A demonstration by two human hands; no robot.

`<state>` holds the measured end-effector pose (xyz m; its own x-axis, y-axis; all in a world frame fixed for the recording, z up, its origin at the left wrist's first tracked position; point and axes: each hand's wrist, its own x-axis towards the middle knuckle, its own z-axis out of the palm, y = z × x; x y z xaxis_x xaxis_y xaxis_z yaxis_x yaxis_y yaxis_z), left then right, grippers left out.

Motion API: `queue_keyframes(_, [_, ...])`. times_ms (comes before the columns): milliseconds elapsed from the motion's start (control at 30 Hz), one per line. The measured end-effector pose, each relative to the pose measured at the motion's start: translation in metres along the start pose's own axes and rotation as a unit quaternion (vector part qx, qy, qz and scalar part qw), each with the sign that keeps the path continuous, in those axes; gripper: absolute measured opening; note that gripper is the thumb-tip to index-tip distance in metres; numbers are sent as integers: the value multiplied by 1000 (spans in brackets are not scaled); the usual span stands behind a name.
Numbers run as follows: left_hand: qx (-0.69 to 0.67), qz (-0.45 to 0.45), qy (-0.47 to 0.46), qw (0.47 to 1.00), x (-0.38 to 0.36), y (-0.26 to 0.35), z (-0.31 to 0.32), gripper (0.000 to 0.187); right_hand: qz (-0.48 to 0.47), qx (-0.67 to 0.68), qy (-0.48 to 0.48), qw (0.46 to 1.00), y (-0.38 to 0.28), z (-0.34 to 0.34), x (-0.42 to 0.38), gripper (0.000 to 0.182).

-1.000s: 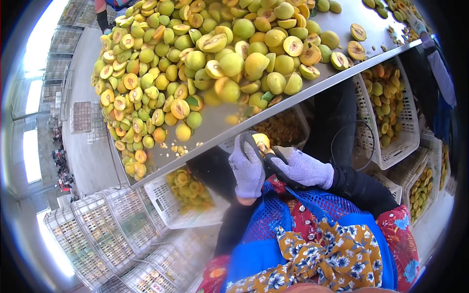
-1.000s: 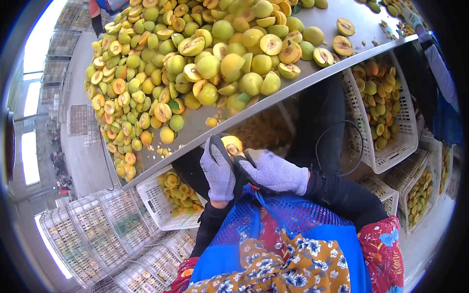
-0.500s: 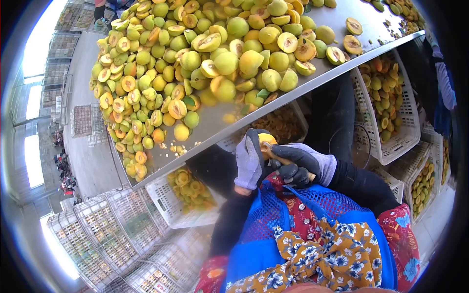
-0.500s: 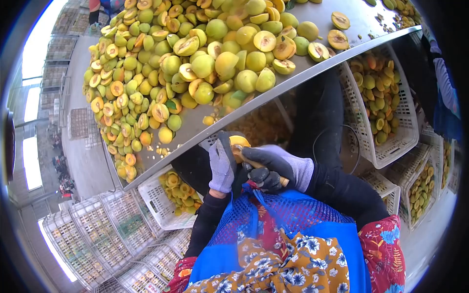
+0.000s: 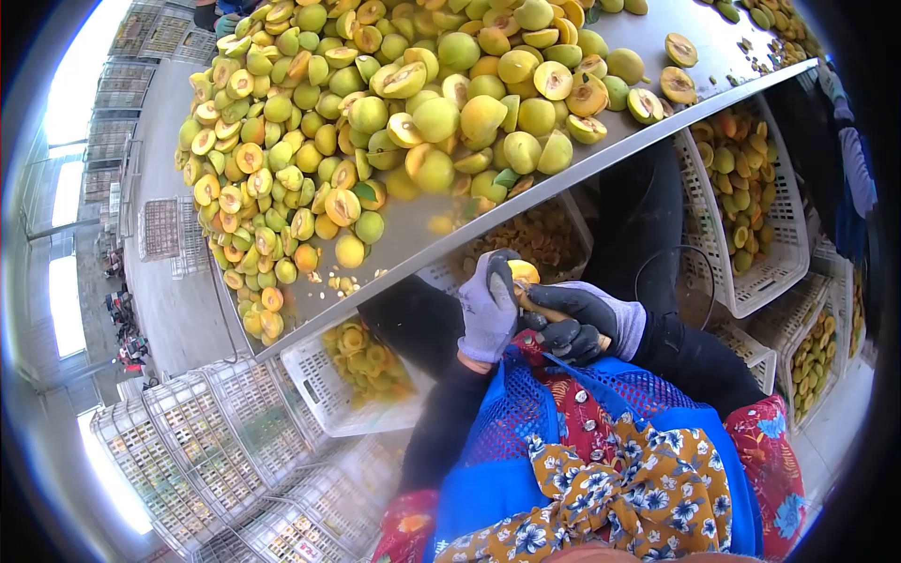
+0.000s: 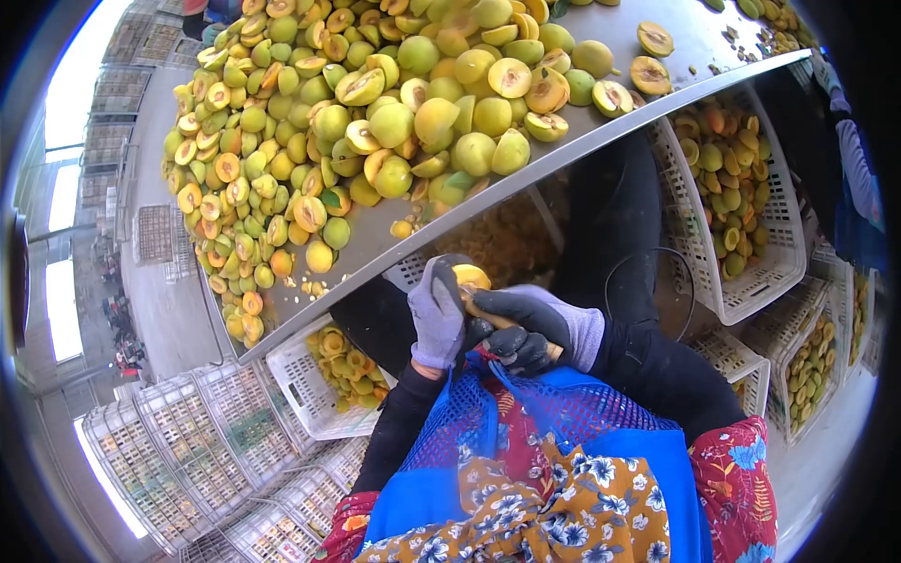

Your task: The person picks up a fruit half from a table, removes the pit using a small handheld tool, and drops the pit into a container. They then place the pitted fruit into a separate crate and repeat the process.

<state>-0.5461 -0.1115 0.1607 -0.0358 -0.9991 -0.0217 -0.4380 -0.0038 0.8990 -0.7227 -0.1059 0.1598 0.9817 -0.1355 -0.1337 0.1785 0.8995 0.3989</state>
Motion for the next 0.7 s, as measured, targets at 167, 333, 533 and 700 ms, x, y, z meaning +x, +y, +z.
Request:
queue_keyframes(167, [-161, -50, -45, 985, -4, -13, 2, 38, 34, 96, -48, 994, 1, -11, 2, 39])
queue_keyframes(333, [-9, 48, -22, 999, -1, -8, 4, 38, -13, -2, 11, 1000, 4, -1, -2, 38])
queue_keyframes(533, [-259, -113, -50, 958, -7, -21, 14, 52, 3, 135, -38, 990, 6, -13, 5, 40])
queue_keyframes(700, [-320, -144, 13, 936, -1, 3, 19, 52, -18, 108, -63, 992, 5, -12, 6, 41])
